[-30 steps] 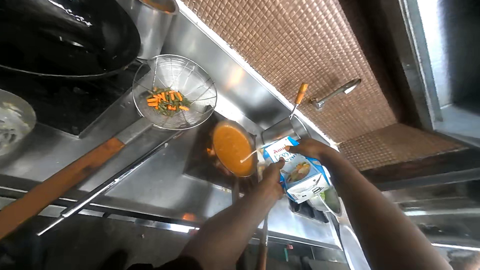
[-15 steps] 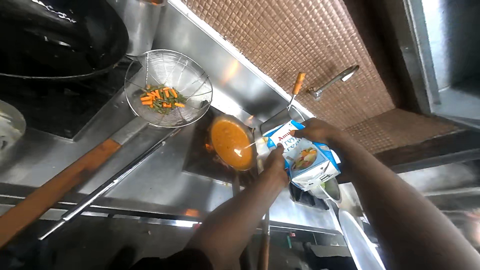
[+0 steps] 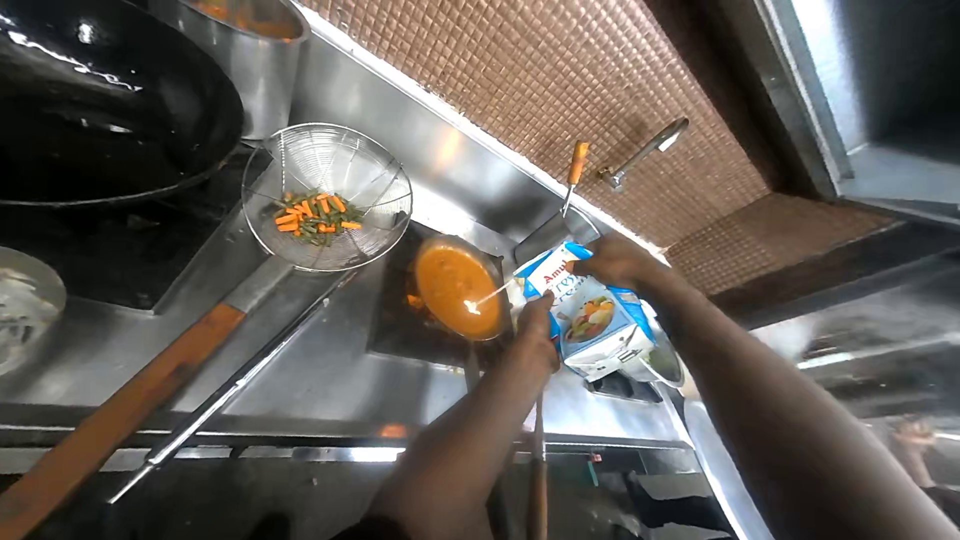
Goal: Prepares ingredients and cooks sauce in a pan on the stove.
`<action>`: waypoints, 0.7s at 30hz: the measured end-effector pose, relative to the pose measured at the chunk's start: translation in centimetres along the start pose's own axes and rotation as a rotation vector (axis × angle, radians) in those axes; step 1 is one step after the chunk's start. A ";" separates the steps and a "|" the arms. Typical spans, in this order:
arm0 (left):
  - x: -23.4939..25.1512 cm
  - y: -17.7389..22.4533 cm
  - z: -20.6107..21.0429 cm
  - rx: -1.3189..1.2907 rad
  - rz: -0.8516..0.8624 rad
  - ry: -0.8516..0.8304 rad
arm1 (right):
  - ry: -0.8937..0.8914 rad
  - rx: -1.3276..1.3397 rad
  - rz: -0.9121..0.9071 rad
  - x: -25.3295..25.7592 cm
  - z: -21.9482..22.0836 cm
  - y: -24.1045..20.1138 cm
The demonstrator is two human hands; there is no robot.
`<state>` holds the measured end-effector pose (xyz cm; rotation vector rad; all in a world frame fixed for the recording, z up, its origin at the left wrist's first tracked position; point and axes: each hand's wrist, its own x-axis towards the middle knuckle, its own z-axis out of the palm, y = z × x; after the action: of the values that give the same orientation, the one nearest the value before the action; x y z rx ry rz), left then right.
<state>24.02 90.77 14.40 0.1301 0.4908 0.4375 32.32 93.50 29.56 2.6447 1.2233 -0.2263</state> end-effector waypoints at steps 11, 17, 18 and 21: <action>0.5 1.1 -2.7 0.078 0.043 0.018 | 0.021 0.167 -0.019 -0.3 3.0 0.1; -2.5 1.4 -4.0 0.446 0.056 -0.044 | 0.046 1.040 -0.002 -1.2 10.5 6.3; -3.1 1.1 -4.3 0.589 0.123 -0.039 | 0.064 1.192 -0.018 -1.7 12.5 6.9; -3.8 0.1 -4.8 0.957 0.315 0.004 | 0.144 1.555 -0.087 -3.4 17.7 7.0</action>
<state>18.62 89.30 11.81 1.1407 0.6556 0.4786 34.71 82.00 14.21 3.7962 1.5301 -1.5751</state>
